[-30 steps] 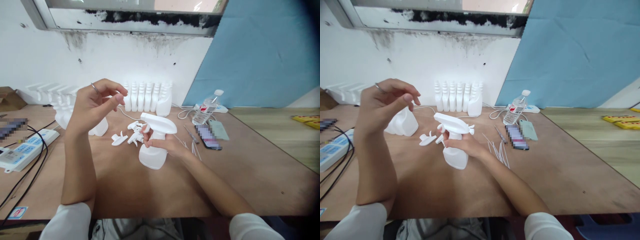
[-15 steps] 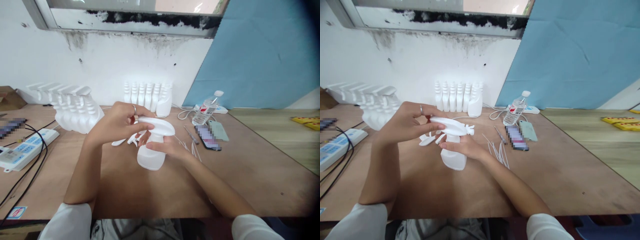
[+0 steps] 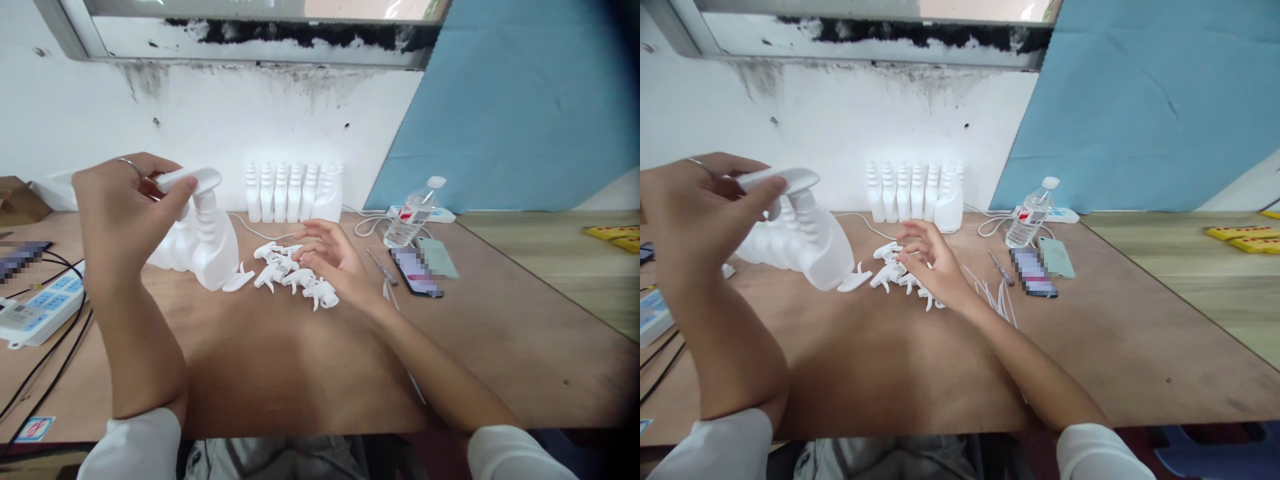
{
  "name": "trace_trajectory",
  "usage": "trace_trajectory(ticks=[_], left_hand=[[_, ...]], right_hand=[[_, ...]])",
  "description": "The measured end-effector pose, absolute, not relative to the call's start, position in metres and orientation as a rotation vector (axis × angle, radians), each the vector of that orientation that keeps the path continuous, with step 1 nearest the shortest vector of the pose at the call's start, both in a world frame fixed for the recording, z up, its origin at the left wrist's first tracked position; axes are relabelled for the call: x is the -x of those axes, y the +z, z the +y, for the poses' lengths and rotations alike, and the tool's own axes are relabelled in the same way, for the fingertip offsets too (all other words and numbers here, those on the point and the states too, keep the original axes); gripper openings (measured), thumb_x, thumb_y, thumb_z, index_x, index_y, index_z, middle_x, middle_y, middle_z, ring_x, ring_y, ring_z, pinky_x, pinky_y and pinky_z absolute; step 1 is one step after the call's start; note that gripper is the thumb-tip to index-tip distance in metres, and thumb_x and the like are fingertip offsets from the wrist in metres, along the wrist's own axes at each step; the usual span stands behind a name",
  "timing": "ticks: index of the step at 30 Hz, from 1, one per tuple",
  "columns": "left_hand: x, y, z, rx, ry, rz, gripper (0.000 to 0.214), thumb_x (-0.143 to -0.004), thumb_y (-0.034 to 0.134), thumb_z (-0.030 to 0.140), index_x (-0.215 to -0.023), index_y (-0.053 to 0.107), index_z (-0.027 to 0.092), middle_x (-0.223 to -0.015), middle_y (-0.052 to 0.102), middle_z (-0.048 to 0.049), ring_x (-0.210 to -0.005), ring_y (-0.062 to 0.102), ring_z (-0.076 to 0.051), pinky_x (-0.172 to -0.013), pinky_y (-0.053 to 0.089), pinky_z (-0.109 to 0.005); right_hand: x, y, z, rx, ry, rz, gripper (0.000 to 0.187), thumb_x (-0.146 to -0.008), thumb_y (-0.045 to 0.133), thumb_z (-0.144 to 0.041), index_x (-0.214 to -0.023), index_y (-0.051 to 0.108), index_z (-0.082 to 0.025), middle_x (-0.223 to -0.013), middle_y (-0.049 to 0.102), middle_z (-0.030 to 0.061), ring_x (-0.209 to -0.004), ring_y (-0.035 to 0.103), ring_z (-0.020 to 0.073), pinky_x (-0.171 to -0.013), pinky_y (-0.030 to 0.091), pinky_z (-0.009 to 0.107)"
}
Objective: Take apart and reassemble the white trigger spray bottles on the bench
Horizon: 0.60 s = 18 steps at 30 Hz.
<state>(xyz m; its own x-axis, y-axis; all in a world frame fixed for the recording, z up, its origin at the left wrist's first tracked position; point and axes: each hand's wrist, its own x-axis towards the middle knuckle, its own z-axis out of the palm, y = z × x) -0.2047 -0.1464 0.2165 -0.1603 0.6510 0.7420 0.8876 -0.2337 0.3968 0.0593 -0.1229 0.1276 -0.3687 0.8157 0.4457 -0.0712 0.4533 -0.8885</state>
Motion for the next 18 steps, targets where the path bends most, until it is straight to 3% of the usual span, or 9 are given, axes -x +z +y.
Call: trace_trajectory(ticks=[4,11,18], left_hand=[[0.209,0.213,-0.129,1.750,-1.271,-1.742,0.029,-0.081,0.059,0.037,-0.093,0.069,0.014,-0.065,0.057,0.0011,-0.060,0.053,-0.010,-0.067,0.043,-0.025],[0.220,0.200,-0.102,1.757,-1.169,-1.998,0.028,-0.081,0.059,0.033,-0.094,0.066,0.010,-0.056,0.054,0.0019,-0.058,0.051,-0.011,-0.073,0.045,-0.028],[0.234,0.193,-0.091,1.570,-1.151,-2.072,0.032,-0.076,0.062,0.038,-0.095,0.068,0.012,-0.071,0.061,-0.0024,-0.070,0.053,-0.015,-0.081,0.048,-0.034]], right_hand=[[-0.057,0.127,-0.125,0.667,1.162,-1.674,0.043,-0.085,0.062,-0.034,-0.122,0.043,-0.029,-0.119,0.053,0.0065,-0.078,0.063,0.0131,-0.062,0.055,0.027],[-0.055,0.129,-0.128,0.661,1.204,-1.662,0.037,-0.086,0.058,-0.030,-0.120,0.043,-0.026,-0.112,0.054,0.0043,-0.065,0.062,0.0091,-0.062,0.054,0.027],[-0.055,0.126,-0.125,0.658,1.236,-1.651,0.039,-0.085,0.059,-0.026,-0.120,0.042,-0.027,-0.112,0.053,0.0038,-0.062,0.062,0.0087,-0.060,0.053,0.028]])
